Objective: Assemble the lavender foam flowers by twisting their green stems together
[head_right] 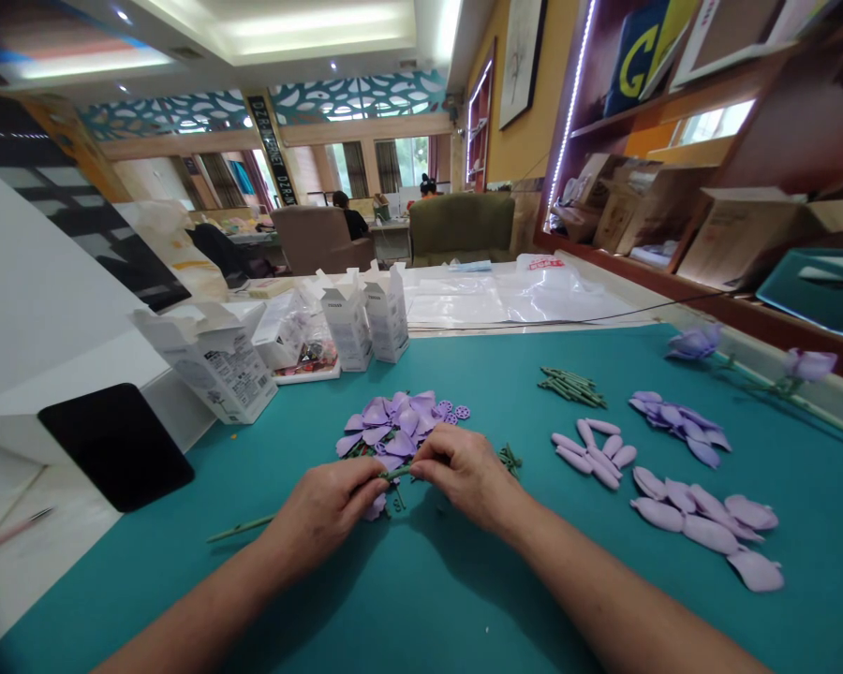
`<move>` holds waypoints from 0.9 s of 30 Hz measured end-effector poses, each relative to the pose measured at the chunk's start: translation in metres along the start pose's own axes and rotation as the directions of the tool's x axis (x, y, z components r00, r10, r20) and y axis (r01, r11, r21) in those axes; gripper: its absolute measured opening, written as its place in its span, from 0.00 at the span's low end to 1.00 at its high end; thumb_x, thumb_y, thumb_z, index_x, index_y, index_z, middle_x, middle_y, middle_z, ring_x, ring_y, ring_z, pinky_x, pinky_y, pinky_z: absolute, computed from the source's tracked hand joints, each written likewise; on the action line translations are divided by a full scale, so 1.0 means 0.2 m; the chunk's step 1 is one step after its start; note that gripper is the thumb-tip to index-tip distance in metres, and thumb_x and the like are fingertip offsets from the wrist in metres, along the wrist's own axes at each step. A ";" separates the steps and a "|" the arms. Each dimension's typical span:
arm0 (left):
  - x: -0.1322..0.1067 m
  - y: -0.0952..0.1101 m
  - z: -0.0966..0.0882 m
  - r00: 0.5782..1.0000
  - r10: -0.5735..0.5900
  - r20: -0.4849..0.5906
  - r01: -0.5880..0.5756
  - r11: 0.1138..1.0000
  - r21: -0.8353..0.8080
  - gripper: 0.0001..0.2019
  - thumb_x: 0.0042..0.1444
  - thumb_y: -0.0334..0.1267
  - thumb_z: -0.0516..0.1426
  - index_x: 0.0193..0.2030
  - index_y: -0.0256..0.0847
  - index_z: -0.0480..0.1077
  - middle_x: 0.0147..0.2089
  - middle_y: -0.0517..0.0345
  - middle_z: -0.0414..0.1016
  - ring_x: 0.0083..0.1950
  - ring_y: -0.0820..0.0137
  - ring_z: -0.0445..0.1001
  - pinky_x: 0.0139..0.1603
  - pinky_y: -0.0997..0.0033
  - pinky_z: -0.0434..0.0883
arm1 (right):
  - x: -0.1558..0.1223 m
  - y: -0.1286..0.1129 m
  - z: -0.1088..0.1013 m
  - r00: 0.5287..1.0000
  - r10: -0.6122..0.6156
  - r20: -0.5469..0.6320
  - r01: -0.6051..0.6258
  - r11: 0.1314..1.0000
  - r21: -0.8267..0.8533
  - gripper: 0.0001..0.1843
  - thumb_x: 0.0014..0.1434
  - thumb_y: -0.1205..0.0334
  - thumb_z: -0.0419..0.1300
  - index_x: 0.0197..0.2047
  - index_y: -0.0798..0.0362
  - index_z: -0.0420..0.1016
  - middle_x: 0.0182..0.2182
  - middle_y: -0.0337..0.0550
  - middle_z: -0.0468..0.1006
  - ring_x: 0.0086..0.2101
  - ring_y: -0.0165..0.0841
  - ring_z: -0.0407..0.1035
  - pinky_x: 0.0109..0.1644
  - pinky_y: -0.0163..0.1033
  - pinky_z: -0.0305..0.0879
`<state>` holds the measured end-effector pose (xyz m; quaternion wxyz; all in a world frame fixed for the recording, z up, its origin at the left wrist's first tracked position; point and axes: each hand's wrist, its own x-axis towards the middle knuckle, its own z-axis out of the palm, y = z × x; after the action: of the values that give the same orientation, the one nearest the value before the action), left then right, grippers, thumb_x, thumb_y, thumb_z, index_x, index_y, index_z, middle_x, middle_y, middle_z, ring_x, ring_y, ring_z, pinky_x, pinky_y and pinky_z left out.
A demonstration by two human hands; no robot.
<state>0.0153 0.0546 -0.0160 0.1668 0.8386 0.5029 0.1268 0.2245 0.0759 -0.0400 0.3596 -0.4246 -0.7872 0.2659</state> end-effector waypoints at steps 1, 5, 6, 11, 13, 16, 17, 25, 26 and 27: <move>0.00 0.00 0.00 1.000 0.000 -0.003 0.000 1.000 0.006 0.11 0.63 0.38 0.50 0.31 0.42 0.68 0.30 0.60 0.73 0.32 0.70 0.70 0.32 0.73 0.58 | 0.00 0.00 0.00 1.000 0.001 0.001 -0.001 1.000 -0.002 0.06 0.56 0.68 0.61 0.28 0.52 0.77 0.27 0.38 0.75 0.30 0.30 0.68 0.34 0.34 0.62; 0.00 -0.01 0.01 1.000 0.014 -0.009 -0.014 0.999 0.031 0.11 0.63 0.38 0.49 0.31 0.42 0.67 0.30 0.60 0.73 0.31 0.70 0.69 0.32 0.73 0.58 | 0.00 0.00 0.00 1.000 0.002 0.000 -0.002 1.000 -0.001 0.06 0.56 0.68 0.61 0.27 0.52 0.76 0.27 0.38 0.75 0.30 0.30 0.68 0.34 0.34 0.62; 0.00 -0.01 0.01 1.000 0.016 -0.009 -0.015 0.999 0.038 0.11 0.63 0.38 0.49 0.31 0.42 0.67 0.30 0.60 0.73 0.31 0.70 0.69 0.31 0.73 0.58 | 0.00 0.00 0.00 1.000 0.002 0.001 -0.002 1.000 0.001 0.06 0.56 0.68 0.61 0.27 0.52 0.75 0.27 0.38 0.75 0.30 0.30 0.68 0.34 0.34 0.62; 0.00 0.00 0.02 1.000 0.023 -0.004 -0.023 0.999 0.046 0.11 0.63 0.38 0.48 0.31 0.42 0.67 0.31 0.58 0.74 0.33 0.69 0.70 0.33 0.73 0.59 | 0.00 0.00 0.00 1.000 0.022 0.007 -0.022 1.000 0.008 0.06 0.55 0.69 0.61 0.27 0.53 0.76 0.27 0.38 0.76 0.30 0.30 0.69 0.35 0.34 0.62; 0.00 -0.01 0.02 1.000 0.027 -0.007 -0.027 0.998 0.049 0.11 0.63 0.38 0.48 0.31 0.42 0.67 0.31 0.59 0.74 0.33 0.69 0.70 0.32 0.73 0.58 | 0.00 0.00 0.00 1.000 0.031 0.005 -0.031 0.999 0.020 0.06 0.55 0.69 0.61 0.27 0.53 0.76 0.27 0.38 0.76 0.30 0.30 0.68 0.35 0.34 0.61; 0.00 -0.01 0.02 1.000 0.029 -0.011 -0.029 0.999 0.044 0.12 0.63 0.39 0.48 0.31 0.42 0.66 0.30 0.59 0.73 0.32 0.69 0.69 0.32 0.73 0.57 | 0.00 0.00 0.01 0.999 0.034 0.002 -0.034 0.999 0.034 0.06 0.55 0.68 0.61 0.27 0.53 0.76 0.27 0.38 0.76 0.30 0.30 0.68 0.35 0.34 0.61; 0.00 -0.01 0.03 1.000 0.030 -0.010 -0.029 0.999 0.034 0.12 0.63 0.39 0.48 0.30 0.42 0.66 0.30 0.59 0.72 0.32 0.69 0.68 0.32 0.73 0.57 | 0.00 0.00 0.01 0.999 0.038 0.005 -0.038 0.999 0.036 0.06 0.55 0.67 0.61 0.27 0.53 0.76 0.27 0.38 0.76 0.30 0.30 0.68 0.35 0.34 0.61; 0.01 0.00 0.00 1.000 0.005 -0.001 -0.005 0.997 -0.073 0.13 0.63 0.40 0.46 0.32 0.42 0.67 0.32 0.58 0.73 0.33 0.68 0.69 0.33 0.72 0.58 | 0.03 -0.06 -0.25 0.955 0.246 0.163 -0.250 0.968 0.008 0.11 0.59 0.58 0.57 0.42 0.53 0.76 0.34 0.42 0.78 0.33 0.32 0.72 0.35 0.34 0.65; 0.02 0.00 0.00 1.000 0.004 0.000 -0.004 0.997 -0.077 0.13 0.62 0.40 0.46 0.32 0.42 0.68 0.32 0.58 0.73 0.34 0.68 0.69 0.33 0.71 0.58 | 0.03 -0.06 -0.30 0.939 0.313 0.144 -0.307 0.950 -0.060 0.14 0.59 0.57 0.58 0.46 0.52 0.74 0.37 0.43 0.78 0.33 0.33 0.72 0.35 0.35 0.65; 0.02 0.00 0.00 1.000 0.002 0.003 -0.002 0.997 -0.079 0.13 0.62 0.41 0.46 0.33 0.42 0.68 0.32 0.57 0.73 0.34 0.67 0.69 0.33 0.71 0.58 | 0.03 -0.05 -0.35 0.919 0.376 0.120 -0.358 0.922 -0.150 0.18 0.59 0.56 0.59 0.51 0.52 0.72 0.38 0.43 0.78 0.34 0.33 0.72 0.34 0.35 0.65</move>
<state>0.0162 0.0585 -0.0162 0.2005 0.8320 0.4964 0.1453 0.2731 0.0834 0.0121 0.2170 -0.5659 -0.7328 0.3094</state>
